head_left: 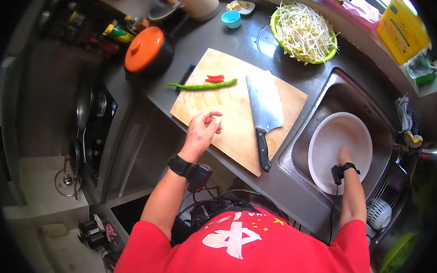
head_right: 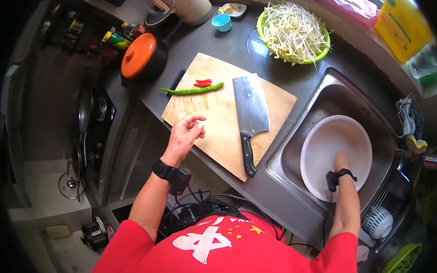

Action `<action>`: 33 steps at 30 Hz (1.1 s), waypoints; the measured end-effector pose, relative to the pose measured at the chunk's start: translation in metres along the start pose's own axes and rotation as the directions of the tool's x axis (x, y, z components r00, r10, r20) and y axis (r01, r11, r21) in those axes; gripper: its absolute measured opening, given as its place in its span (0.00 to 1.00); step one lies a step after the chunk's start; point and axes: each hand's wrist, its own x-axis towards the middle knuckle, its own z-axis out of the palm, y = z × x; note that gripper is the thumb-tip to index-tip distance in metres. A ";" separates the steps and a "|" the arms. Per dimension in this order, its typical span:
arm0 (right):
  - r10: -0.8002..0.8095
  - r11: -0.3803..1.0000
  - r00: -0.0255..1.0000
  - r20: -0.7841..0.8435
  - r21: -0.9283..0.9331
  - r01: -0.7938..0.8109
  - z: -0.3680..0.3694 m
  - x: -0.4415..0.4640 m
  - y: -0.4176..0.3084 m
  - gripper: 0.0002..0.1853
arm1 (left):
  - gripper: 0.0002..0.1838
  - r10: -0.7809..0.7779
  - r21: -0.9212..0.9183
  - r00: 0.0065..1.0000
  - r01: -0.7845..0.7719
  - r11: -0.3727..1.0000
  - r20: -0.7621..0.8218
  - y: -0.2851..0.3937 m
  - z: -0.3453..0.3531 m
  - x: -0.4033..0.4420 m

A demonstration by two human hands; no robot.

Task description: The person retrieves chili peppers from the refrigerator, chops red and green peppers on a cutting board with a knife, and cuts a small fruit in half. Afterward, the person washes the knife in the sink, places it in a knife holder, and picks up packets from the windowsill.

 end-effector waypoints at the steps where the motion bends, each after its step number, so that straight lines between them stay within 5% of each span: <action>1: -0.024 0.999 0.996 0.090 -0.029 0.027 -0.007 -0.002 -0.003 0.10 | 0.12 0.005 0.007 1.000 -0.005 1.000 -0.007 -0.002 -0.002 0.004; 3: -0.056 0.994 0.961 0.270 -0.078 0.079 -0.034 -0.015 -0.008 0.10 | 0.12 0.039 0.085 0.999 -0.037 0.996 -0.022 -0.004 -0.007 0.014; 6: -0.009 0.829 0.916 0.402 0.515 -0.218 -0.069 -0.041 -0.048 0.12 | 0.12 0.144 0.182 0.987 -0.129 0.975 -0.069 -0.015 -0.019 0.036; 8: -0.096 0.965 0.995 0.029 0.247 0.086 -0.075 -0.056 -0.060 0.13 | 0.11 0.224 0.263 0.969 -0.191 0.946 -0.101 -0.016 -0.026 0.049; 10: -0.341 0.939 0.901 -0.268 -0.059 0.338 -0.088 -0.062 -0.075 0.12 | 0.10 0.283 0.281 0.953 -0.243 0.928 -0.110 -0.018 -0.034 0.067; 12: -0.309 0.883 0.898 -0.314 0.256 0.394 -0.110 -0.092 -0.131 0.11 | 0.10 0.313 0.280 0.943 -0.271 0.921 -0.117 -0.025 -0.043 0.085; 14: -0.211 0.794 0.970 -0.124 0.557 0.244 -0.142 -0.156 -0.225 0.07 | 0.10 0.311 0.273 0.947 -0.280 0.920 -0.079 -0.019 -0.053 0.100; 16: -0.345 0.577 0.931 -0.119 0.755 0.311 -0.133 -0.192 -0.286 0.07 | 0.09 0.340 0.230 0.939 -0.320 0.919 -0.052 -0.024 -0.062 0.120; 22: -0.360 0.443 0.924 0.130 0.895 0.047 -0.032 -0.215 -0.453 0.09 | 0.09 0.337 0.113 0.931 -0.353 0.929 0.144 -0.019 -0.092 0.147; 30: -0.244 0.372 0.961 -0.129 0.903 0.216 0.019 -0.151 -0.561 0.10 | 0.09 0.452 0.222 0.864 -0.496 0.839 0.221 -0.017 -0.127 0.174; 33: -0.165 0.500 0.962 -0.217 0.822 0.271 0.018 -0.152 -0.561 0.11 | 0.10 0.547 0.273 0.795 -0.605 0.748 0.262 -0.023 -0.122 0.189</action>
